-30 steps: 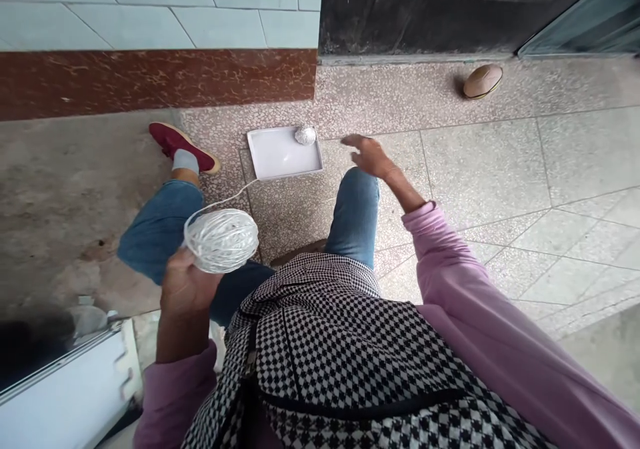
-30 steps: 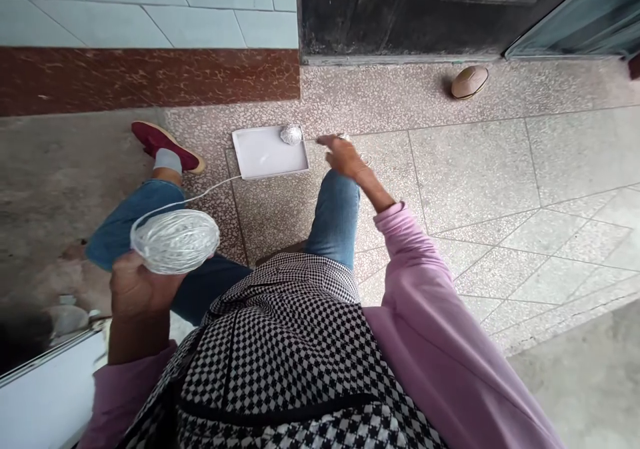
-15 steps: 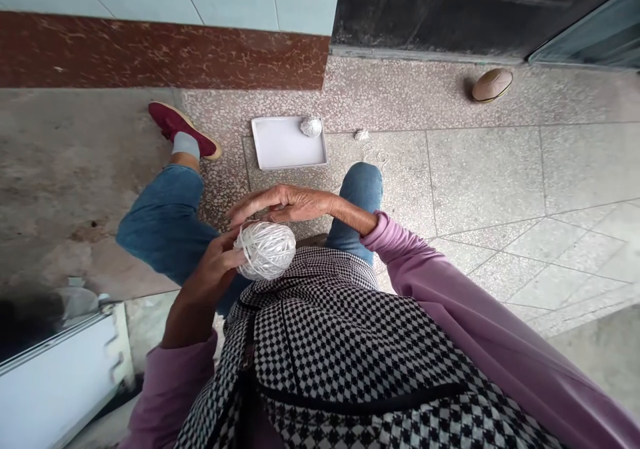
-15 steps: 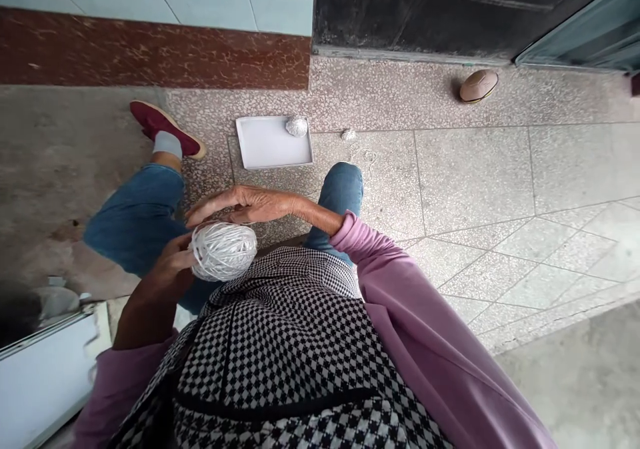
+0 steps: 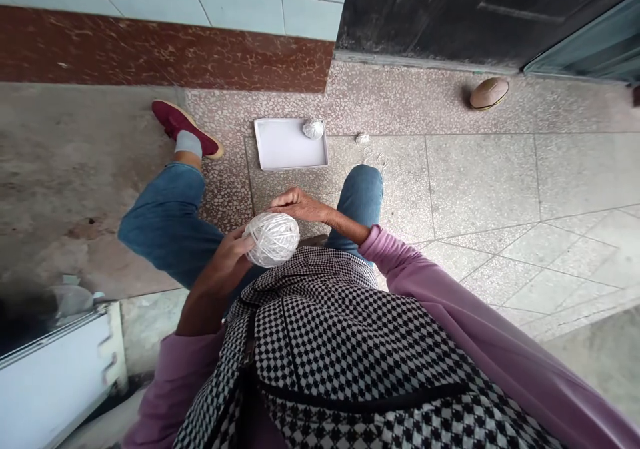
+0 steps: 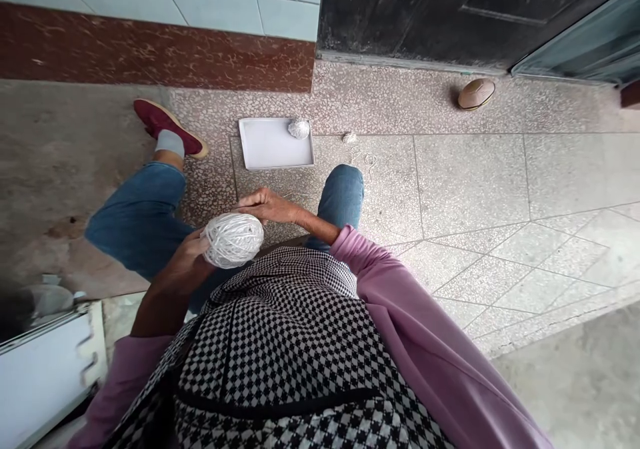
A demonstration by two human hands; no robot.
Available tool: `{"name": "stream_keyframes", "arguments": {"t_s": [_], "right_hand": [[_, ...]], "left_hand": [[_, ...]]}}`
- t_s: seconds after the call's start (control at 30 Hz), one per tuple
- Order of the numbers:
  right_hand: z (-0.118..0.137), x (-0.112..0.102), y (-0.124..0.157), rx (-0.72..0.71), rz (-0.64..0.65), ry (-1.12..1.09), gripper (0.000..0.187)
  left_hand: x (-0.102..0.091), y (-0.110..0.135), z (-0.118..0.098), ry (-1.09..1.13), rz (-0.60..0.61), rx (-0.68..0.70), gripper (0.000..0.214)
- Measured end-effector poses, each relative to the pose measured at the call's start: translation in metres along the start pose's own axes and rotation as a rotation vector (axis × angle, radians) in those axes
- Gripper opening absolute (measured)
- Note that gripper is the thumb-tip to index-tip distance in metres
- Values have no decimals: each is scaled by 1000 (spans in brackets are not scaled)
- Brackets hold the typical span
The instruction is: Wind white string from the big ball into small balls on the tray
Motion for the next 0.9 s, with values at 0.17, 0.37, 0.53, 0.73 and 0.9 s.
{"name": "stream_keyframes", "arguments": {"t_s": [0.17,0.37,0.53,0.73,0.9], "right_hand": [[-14,18,29,7,-83,52,68],[19,64,73,-39,34,231,59],[83,55,86,-113,44,417,52],[93,-20,54,-203,-163,426,54],[35,-41,32,-151,-173,68,61]], "left_hand": [[-2,-9,-6,52,-146,123,67],[-25,-23,-25,-51,-385,324,64],[-36,-32,-28,-413,-454,338,77],[-4,-37,-13,-407,-170,226,70],[6,-38,-4,-97,-103,207,62]]}}
Point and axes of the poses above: each hand's wrist, its own y-axis away from the middle knuckle, its own x-axis out of the palm, z = x × y, the point moved 7 cm from there along -y, towards the middle knuckle, and after that the axes turned 12 degrees about z, right-handed, at the moved point
